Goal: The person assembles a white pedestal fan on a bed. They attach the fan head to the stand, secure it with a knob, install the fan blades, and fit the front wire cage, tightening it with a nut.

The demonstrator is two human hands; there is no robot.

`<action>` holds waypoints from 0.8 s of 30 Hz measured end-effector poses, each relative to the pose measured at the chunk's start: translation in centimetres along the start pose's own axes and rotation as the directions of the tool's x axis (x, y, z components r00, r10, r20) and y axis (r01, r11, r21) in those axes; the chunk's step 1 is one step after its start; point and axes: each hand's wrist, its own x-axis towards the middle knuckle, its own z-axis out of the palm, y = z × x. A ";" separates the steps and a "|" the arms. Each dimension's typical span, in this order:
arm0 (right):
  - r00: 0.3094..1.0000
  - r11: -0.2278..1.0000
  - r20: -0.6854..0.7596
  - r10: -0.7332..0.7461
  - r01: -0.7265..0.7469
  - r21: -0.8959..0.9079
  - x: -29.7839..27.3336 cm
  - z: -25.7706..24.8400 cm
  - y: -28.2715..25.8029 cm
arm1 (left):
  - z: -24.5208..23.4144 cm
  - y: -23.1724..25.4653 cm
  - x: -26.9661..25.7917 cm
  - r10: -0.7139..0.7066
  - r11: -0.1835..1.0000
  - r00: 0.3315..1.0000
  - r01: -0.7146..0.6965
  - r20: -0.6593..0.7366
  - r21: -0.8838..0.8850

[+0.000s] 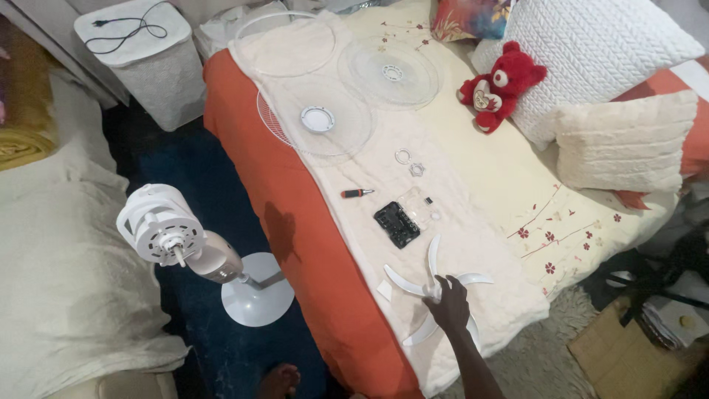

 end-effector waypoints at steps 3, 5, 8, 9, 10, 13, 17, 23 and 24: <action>0.993 1.000 0.114 0.015 -0.017 0.019 0.9 0.2 1.1 | 1.1 -0.4 0.2 0.003 1.000 1.000 -0.003 -0.010 -0.006; 0.974 0.996 0.212 0.078 -0.087 0.035 1.9 0.2 1.4 | 1.7 -0.3 0.6 0.008 1.000 1.000 -0.008 -0.021 -0.016; 0.929 0.989 0.357 0.100 -0.055 -0.135 2.7 0.2 1.9 | 1.8 -0.6 0.7 0.005 1.000 0.999 -0.006 -0.035 -0.025; 0.930 0.993 0.361 0.066 -0.026 -0.116 2.7 0.1 2.1 | 1.8 -0.8 0.5 0.002 1.000 0.999 -0.003 -0.040 -0.022; 0.931 0.995 0.364 0.033 0.003 -0.096 2.7 -0.1 2.3 | 1.7 -1.0 0.2 -0.006 1.000 0.999 0.005 -0.044 -0.020; 0.923 0.994 0.385 0.009 0.035 -0.107 4.3 -0.8 2.3 | 2.2 -0.2 0.5 0.007 0.999 0.999 -0.009 -0.049 -0.042; 0.858 0.978 0.502 0.110 -0.003 -0.210 4.8 -0.9 1.4 | 2.3 -1.0 0.1 0.014 0.997 0.999 -0.018 -0.047 -0.076; 0.921 0.986 0.386 -0.057 0.112 -0.121 3.7 -1.0 -3.1 | 3.7 2.1 1.2 0.069 0.994 0.990 -0.058 0.123 -0.091; 0.916 0.992 0.395 -0.069 0.106 -0.074 3.2 -1.0 -4.3 | 4.0 2.6 1.1 0.076 0.993 0.982 -0.060 0.175 -0.099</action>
